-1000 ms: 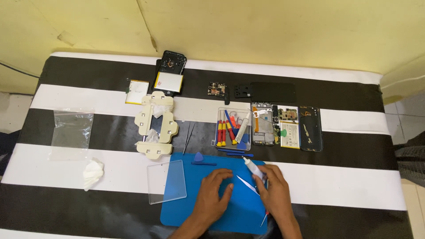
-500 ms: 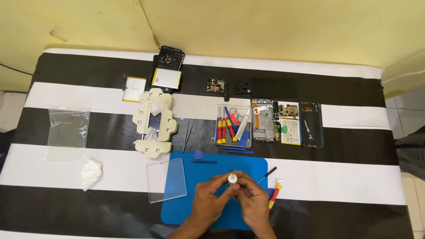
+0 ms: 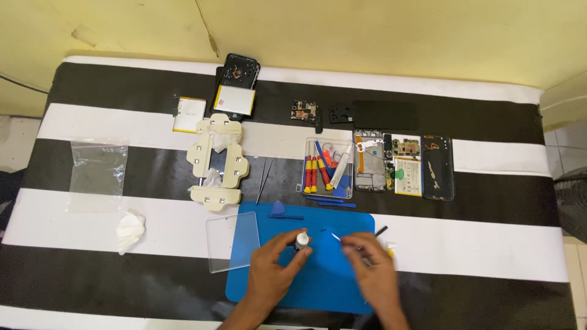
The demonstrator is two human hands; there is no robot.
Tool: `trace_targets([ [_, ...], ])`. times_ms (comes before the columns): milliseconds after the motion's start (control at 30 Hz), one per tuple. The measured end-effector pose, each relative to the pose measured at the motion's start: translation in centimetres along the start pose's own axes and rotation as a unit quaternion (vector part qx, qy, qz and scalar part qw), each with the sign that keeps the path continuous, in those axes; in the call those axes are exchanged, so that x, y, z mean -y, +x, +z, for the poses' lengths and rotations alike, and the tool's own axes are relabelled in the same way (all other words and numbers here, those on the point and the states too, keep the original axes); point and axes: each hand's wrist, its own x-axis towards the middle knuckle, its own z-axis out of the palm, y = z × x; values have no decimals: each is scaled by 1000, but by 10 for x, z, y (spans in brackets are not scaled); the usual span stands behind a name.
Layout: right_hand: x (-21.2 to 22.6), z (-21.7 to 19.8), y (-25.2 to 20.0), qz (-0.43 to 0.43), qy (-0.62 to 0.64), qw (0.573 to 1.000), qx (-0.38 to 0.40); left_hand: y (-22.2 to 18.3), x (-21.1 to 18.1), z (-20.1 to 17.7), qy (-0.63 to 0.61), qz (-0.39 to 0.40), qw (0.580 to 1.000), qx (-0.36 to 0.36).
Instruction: Repairing a mobile phone by cleaning components, applying adhesive, and assembling internal parts.
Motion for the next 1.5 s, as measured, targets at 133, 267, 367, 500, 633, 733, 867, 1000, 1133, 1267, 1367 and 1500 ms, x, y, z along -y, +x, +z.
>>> trace_targets([
  [133, -6, -46, 1, 50, -56, 994, -74, -1, -4, -7, 22, 33, 999, -5],
  [267, -2, -58, -4, 2, -56, 992, -111, -3, -1, -5, 23, 56, 998, -4],
  [367, 3, -56, -6, 59, -54, 991, -104, -3, -1, -5, 30, 47, 998, -2],
  [500, -13, -58, -8, 81, -112, 984, -112, -6, -1, -9, 30, -4, 1000, 1],
  [633, -28, -52, 3, 7, -171, 981, -91, -10, 9, -16, 43, -8, 999, 11],
  [733, -19, -38, 15, 6, -178, 984, -18, -16, 18, -19, 45, -10, 999, -20],
  [867, -26, -13, 29, 6, -363, 924, 123, -21, 23, -27, 50, -23, 998, -35],
  [1000, -20, -9, 32, -54, -365, 922, 122, -24, 23, -29, 44, -27, 998, -32],
  [1133, 5, -18, 28, 28, -211, 973, 85, -20, 10, -26, 17, -25, 999, -29],
  [1267, 34, -23, 9, 67, -4, 996, 52, -16, -1, -18, 19, -13, 1000, 8],
  [1367, 50, -18, -1, 1, 49, 998, 29, -11, -19, -17, 14, 36, 999, 22],
  [1500, 77, -10, -7, -133, 33, 990, -21, -8, -38, -14, 10, 88, 996, 15],
])
